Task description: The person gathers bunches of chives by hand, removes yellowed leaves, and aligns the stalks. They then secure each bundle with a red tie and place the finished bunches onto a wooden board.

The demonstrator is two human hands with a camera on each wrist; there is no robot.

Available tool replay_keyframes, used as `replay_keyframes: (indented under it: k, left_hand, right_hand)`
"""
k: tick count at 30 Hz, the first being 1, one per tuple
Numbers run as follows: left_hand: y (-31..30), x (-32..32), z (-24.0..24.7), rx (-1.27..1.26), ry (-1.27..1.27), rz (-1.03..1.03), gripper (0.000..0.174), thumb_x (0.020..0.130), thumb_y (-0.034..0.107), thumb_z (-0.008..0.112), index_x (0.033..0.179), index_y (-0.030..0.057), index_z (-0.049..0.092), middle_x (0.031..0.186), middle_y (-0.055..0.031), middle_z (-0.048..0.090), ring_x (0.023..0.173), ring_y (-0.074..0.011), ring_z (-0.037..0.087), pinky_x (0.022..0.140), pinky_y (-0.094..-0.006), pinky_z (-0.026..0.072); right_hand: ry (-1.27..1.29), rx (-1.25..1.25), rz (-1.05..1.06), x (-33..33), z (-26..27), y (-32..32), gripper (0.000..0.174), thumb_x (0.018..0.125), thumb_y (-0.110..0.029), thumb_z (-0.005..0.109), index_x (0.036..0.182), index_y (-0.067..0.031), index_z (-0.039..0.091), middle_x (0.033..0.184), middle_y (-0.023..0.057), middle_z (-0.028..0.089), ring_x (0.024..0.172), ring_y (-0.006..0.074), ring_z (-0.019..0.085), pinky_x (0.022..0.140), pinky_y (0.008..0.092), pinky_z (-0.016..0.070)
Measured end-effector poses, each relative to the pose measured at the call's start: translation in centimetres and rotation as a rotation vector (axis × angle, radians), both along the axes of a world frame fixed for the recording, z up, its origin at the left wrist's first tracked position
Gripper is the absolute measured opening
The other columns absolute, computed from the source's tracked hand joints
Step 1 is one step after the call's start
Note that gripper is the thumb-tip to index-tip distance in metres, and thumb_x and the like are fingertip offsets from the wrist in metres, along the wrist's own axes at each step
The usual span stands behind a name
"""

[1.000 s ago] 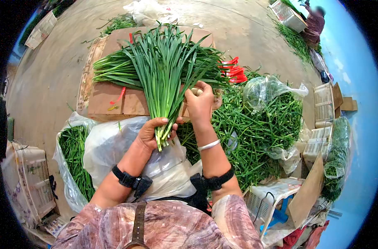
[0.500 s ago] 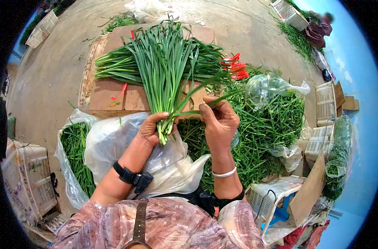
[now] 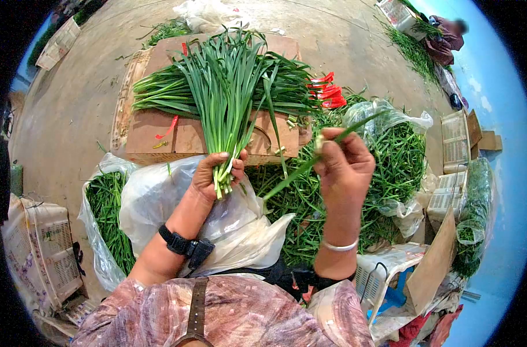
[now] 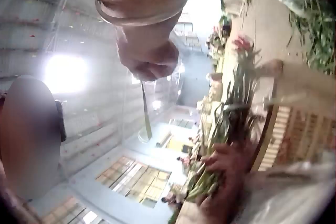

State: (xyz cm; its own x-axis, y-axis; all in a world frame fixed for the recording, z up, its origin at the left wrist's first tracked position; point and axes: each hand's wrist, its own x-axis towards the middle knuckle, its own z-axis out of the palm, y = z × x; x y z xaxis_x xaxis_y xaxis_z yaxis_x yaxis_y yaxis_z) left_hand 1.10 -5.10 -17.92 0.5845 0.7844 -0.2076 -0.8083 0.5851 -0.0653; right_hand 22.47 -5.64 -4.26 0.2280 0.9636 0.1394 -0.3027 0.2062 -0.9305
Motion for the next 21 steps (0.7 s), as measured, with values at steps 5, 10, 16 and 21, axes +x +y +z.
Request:
replay_keyframes:
  k: [5,10,16,21]
  left_hand:
    - [-0.1,-0.2,0.1,0.005,-0.132,0.019,0.049,0.077,0.004,0.057,0.12,-0.007,0.038,0.102,-0.0175,0.053,0.076,-0.0166,0.053,0.063,-0.0271,0.0463]
    - [-0.1,-0.4,0.3,0.026,-0.171,0.037,0.059,0.077,0.007,0.056,0.127,-0.007,0.028,0.103,-0.0202,0.05,0.075,-0.0169,0.053,0.063,-0.0267,0.0456]
    - [0.0,-0.3,0.3,0.013,-0.229,0.007,0.059,0.076,0.01,0.057,0.125,-0.0091,0.029,0.103,-0.0205,0.05,0.076,-0.0175,0.053,0.063,-0.0275,0.0462]
    - [-0.2,-0.7,-0.6,0.036,-0.158,0.008,0.051,0.078,0.011,0.057,0.12,-0.0092,0.038,0.103,-0.0202,0.053,0.08,-0.0203,0.056,0.067,-0.0294,0.049]
  right_hand:
    - [-0.129,-0.197,0.01,8.2,-6.7,1.5,0.026,0.077,-0.01,0.067,0.098,0.0022,0.059,0.073,0.0061,0.061,0.057,0.0129,0.055,0.049,0.0228,0.0434]
    - [-1.373,-0.49,-0.172,6.4,-9.0,1.9,0.059,0.072,-0.025,0.071,0.117,0.005,0.048,0.097,0.0215,0.061,0.087,0.0317,0.062,0.078,0.0397,0.0479]
    - [-1.268,-0.158,0.049,-1.4,-11.3,5.3,0.038,0.074,-0.018,0.069,0.103,0.0037,0.058,0.096,0.0189,0.063,0.078,0.0256,0.064,0.066,0.0349,0.0513]
    - [-0.867,-0.163,0.309,-2.7,-9.1,6.8,0.02,0.076,-0.007,0.065,0.092,0.0038,0.062,0.075,0.005,0.064,0.059,0.0122,0.058,0.05,0.0267,0.0464]
